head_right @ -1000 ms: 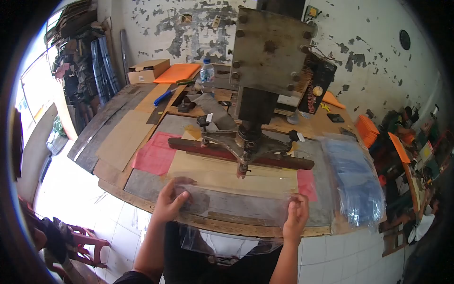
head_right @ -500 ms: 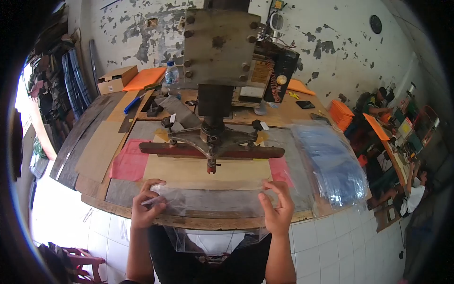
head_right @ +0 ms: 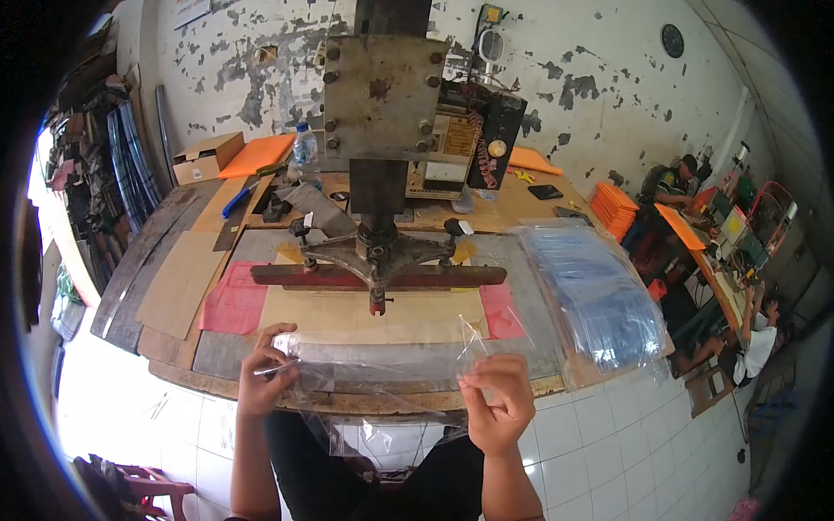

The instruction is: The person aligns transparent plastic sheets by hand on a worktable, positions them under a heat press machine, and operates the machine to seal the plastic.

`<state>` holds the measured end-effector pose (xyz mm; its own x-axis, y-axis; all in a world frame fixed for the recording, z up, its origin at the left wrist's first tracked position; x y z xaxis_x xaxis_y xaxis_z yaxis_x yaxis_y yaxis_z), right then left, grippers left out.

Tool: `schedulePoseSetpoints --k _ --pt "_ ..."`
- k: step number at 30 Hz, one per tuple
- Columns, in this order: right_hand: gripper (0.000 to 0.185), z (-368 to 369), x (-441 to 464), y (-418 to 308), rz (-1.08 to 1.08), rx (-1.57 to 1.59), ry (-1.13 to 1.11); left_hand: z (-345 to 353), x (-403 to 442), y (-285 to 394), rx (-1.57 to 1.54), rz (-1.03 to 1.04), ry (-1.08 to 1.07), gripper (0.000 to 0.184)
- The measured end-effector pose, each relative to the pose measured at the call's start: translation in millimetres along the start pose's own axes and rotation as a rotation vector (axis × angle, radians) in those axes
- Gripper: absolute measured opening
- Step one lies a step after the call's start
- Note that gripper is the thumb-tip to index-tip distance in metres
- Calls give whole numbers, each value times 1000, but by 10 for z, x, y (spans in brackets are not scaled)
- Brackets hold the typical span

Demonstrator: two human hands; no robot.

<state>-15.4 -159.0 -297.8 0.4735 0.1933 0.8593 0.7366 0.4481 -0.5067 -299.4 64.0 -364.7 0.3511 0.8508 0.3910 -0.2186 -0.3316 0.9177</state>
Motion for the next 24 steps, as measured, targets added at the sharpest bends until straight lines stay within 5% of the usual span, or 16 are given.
schedulePoseSetpoints --k 4,7,9,13,15,18,22,24 --pt "23 -70 -69 -3 -65 -52 -6 -31 18 -54 139 206 -37 16" --pt "28 -100 -134 13 -124 -59 -106 -16 -104 -111 -187 150 28 20" --pt "32 -81 -180 28 -35 -66 -59 -40 -280 -189 -551 -105 55 25" --pt "52 -11 -236 138 353 320 -43 -115 -522 -275 -595 -80 30 26" --pt "66 -77 -313 271 407 421 -342 -134 -583 -232 -514 -22 1 25" --pt "65 -212 -406 345 616 438 -472 -112 -587 -14 -455 -3 -57 25" --pt "61 -228 -285 266 583 530 -471 -217 -700 -166 -421 -43 -45 26" --pt "50 -273 -290 259 618 521 -314 -242 -739 -230 -503 -208 222 31"
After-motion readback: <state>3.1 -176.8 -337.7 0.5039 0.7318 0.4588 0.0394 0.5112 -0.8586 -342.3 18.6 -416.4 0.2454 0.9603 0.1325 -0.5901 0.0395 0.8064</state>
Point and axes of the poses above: each hand's wrist, its own x-axis towards the middle knuckle, its own z-axis out of the palm, y = z × x, the point moved 2 cm from there along x, towards the middle knuckle, and after that the axes turned 10 degrees about y, right-handed, at the moved point
